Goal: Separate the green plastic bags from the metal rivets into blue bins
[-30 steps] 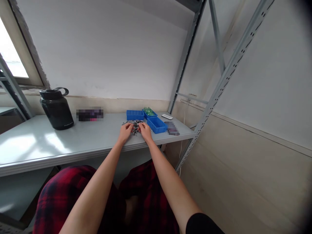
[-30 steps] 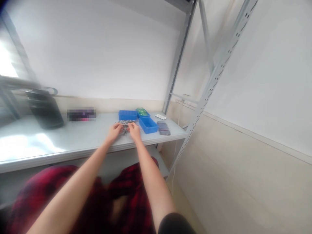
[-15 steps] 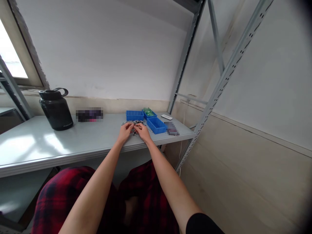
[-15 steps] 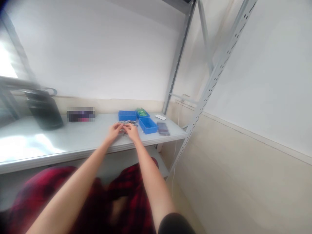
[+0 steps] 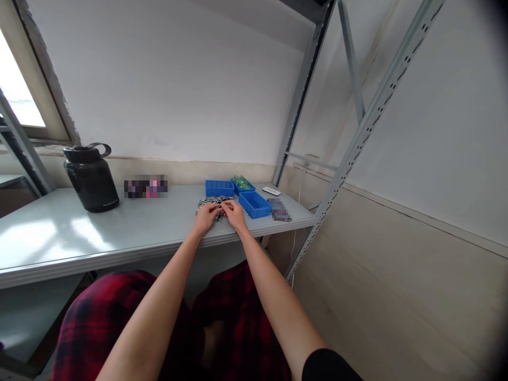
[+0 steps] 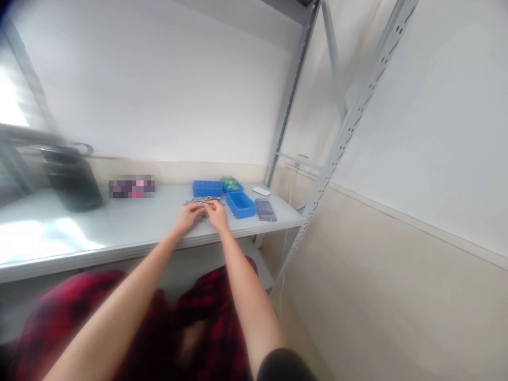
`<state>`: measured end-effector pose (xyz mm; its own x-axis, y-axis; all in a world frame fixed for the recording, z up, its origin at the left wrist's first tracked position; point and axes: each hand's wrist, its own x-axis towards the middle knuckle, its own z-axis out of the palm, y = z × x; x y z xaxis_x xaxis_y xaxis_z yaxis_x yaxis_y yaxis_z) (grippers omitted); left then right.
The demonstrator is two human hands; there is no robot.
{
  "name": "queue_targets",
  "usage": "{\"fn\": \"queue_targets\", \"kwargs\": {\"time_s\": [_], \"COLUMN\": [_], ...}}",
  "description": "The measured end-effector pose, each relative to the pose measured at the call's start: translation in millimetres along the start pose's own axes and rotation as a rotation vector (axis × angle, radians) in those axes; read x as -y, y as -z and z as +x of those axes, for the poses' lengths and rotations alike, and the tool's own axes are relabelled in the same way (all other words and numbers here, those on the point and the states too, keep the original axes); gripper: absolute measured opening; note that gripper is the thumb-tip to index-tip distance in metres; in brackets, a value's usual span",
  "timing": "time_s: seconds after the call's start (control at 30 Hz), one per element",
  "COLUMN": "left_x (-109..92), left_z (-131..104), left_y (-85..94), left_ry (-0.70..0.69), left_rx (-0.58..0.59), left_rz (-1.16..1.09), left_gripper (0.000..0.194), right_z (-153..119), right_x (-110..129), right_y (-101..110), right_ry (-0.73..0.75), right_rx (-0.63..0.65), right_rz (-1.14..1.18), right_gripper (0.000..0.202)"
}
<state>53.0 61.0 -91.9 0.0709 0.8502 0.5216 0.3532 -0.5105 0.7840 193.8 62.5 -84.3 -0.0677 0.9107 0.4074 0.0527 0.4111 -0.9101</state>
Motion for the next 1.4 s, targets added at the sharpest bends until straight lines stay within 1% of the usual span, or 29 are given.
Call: {"fn": "queue_targets", "kwargs": {"time_s": [0.07, 0.17, 0.27, 0.4, 0.53, 0.63, 0.73, 0.83, 0.97, 1.13, 1.27, 1.33, 1.4], "left_x": [0.2, 1.2, 1.7, 1.2, 1.9, 4.2, 7.9, 12.2, 14.6, 9.9, 5.5, 5.4, 6.9], "left_z": [-0.3, -0.7, -1.2, -1.5, -0.8, 0.2, 1.4, 2.5, 2.9, 1.4, 0.4, 0.8, 1.8], "left_y": [0.0, -0.2, -0.4, -0.8, -2.0, -2.9, -3.1, -2.9, -2.7, -0.5, 2.4, 2.2, 0.7], "left_ry": [0.041, 0.111, 0.132, 0.133, 0.146, 0.134, 0.105, 0.075, 0.053, 0.075, 0.164, 0.162, 0.132], "left_rx": [-0.011, -0.063, -0.081, -0.072, -0.074, -0.138, -0.196, -0.230, -0.269, -0.276, -0.287, -0.284, -0.276], "left_rz": [-0.001, -0.012, -0.037, -0.058, -0.103, -0.111, -0.124, -0.142, -0.108, -0.125, -0.170, -0.176, -0.174], "left_gripper": [0.026, 0.038, 0.044, 0.042, 0.035, 0.024, 0.020, 0.020, 0.021, 0.022, 0.028, 0.028, 0.026], "right_z": [0.6, 0.8, 0.4, -0.1, -0.6, -0.8, -1.0, -1.2, -0.8, 0.4, 0.2, 0.1, 0.2], "right_x": [-1.2, -1.6, -1.2, -0.9, -0.6, 0.3, 1.2, 1.4, 0.8, 0.8, 1.3, 1.5, 1.5], "right_y": [0.3, 1.0, 1.7, 2.1, 1.7, 1.2, 1.1, 1.6, 1.7, 0.8, 0.3, 0.2, 0.0], "right_ry": [0.007, 0.016, 0.019, 0.014, -0.004, -0.029, -0.028, -0.019, -0.010, -0.039, -0.046, -0.041, -0.037], "right_rx": [0.006, 0.009, 0.007, 0.006, -0.041, -0.060, -0.063, -0.064, -0.058, -0.039, -0.044, -0.057, -0.052], "right_rz": [-0.014, -0.032, -0.050, -0.086, -0.032, -0.005, -0.020, -0.040, -0.054, -0.029, -0.006, 0.008, 0.021], "right_gripper": [0.025, 0.025, 0.025, 0.025, 0.025, 0.024, 0.023, 0.023, 0.023, 0.023, 0.027, 0.030, 0.030]}}
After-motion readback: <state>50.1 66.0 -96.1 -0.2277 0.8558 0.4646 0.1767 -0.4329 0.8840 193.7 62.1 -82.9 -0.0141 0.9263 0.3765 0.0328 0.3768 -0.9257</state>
